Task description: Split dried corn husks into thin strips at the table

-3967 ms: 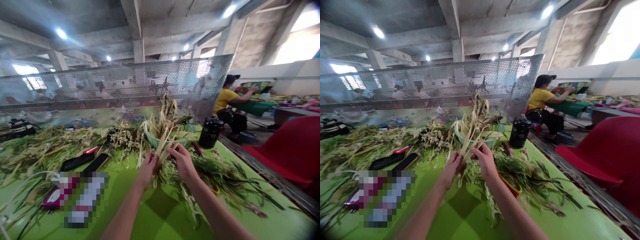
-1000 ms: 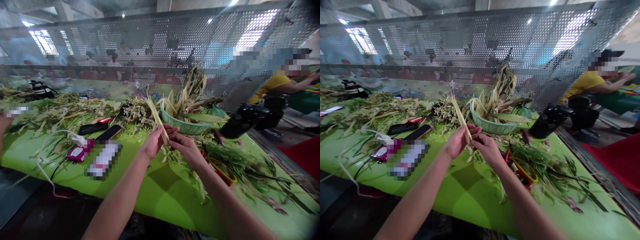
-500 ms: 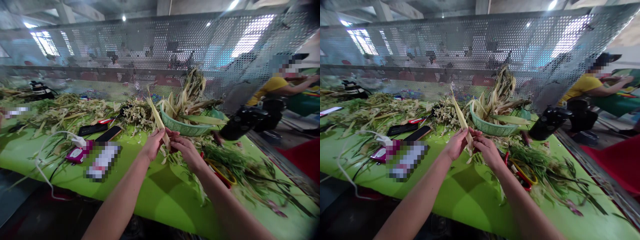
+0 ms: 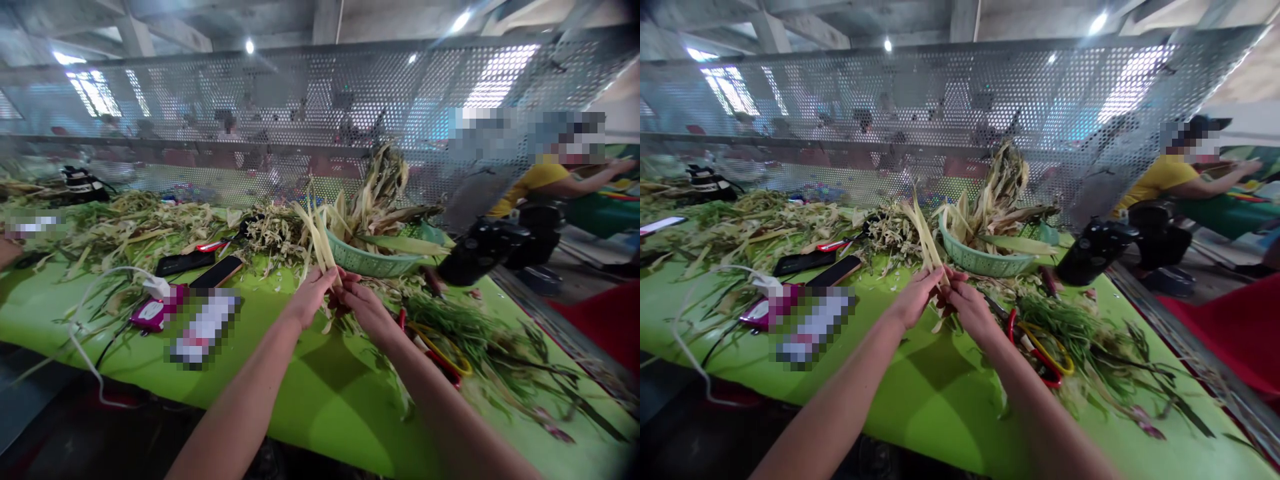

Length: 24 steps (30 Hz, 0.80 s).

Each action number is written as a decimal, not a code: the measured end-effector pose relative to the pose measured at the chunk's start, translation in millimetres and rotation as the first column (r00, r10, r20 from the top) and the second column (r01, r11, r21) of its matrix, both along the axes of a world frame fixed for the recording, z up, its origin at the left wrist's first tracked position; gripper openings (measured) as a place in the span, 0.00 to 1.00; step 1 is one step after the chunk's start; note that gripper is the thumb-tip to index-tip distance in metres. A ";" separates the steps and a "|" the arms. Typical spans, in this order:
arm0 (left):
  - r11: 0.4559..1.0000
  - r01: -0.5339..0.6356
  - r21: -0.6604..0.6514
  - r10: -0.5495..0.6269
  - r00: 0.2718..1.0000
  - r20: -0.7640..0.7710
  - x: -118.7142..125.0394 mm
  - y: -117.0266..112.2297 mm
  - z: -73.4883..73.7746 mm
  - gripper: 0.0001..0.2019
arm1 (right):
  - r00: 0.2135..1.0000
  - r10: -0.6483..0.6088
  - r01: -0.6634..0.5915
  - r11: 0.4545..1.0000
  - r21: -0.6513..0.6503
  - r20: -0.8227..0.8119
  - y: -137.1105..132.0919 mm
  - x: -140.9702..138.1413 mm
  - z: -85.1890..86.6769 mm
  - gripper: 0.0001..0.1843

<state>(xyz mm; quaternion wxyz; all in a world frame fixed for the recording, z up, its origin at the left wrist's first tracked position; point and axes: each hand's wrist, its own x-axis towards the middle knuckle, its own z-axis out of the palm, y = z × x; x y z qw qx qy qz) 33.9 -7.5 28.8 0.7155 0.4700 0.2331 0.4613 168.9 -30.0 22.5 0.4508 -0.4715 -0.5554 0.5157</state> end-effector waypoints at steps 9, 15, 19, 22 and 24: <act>0.997 0.074 0.028 -0.069 0.989 -0.134 2.1 -1.7 -2.2 0.19 | 0.992 0.051 -0.062 0.993 -0.099 -0.112 -12.4 -6.9 13.3 0.19; 0.993 -0.050 0.110 0.080 0.953 -0.292 2.0 -3.7 0.2 0.21 | 0.987 0.151 -0.145 0.985 -0.091 0.060 -4.4 2.2 4.9 0.21; 0.918 -0.198 0.344 0.345 0.825 -0.447 1.0 -0.6 0.3 0.22 | 0.978 0.061 -0.070 0.997 0.037 0.198 3.2 19.4 16.3 0.20; 0.899 -0.158 0.407 0.376 0.755 -0.538 3.0 2.0 -4.7 0.18 | 0.986 -0.149 0.136 0.977 0.163 0.071 1.7 27.6 30.4 0.18; 0.925 -0.106 0.365 0.305 0.781 -0.545 4.4 2.4 -7.9 0.14 | 0.978 -0.200 0.209 0.958 0.196 -0.067 -1.6 30.1 37.7 0.22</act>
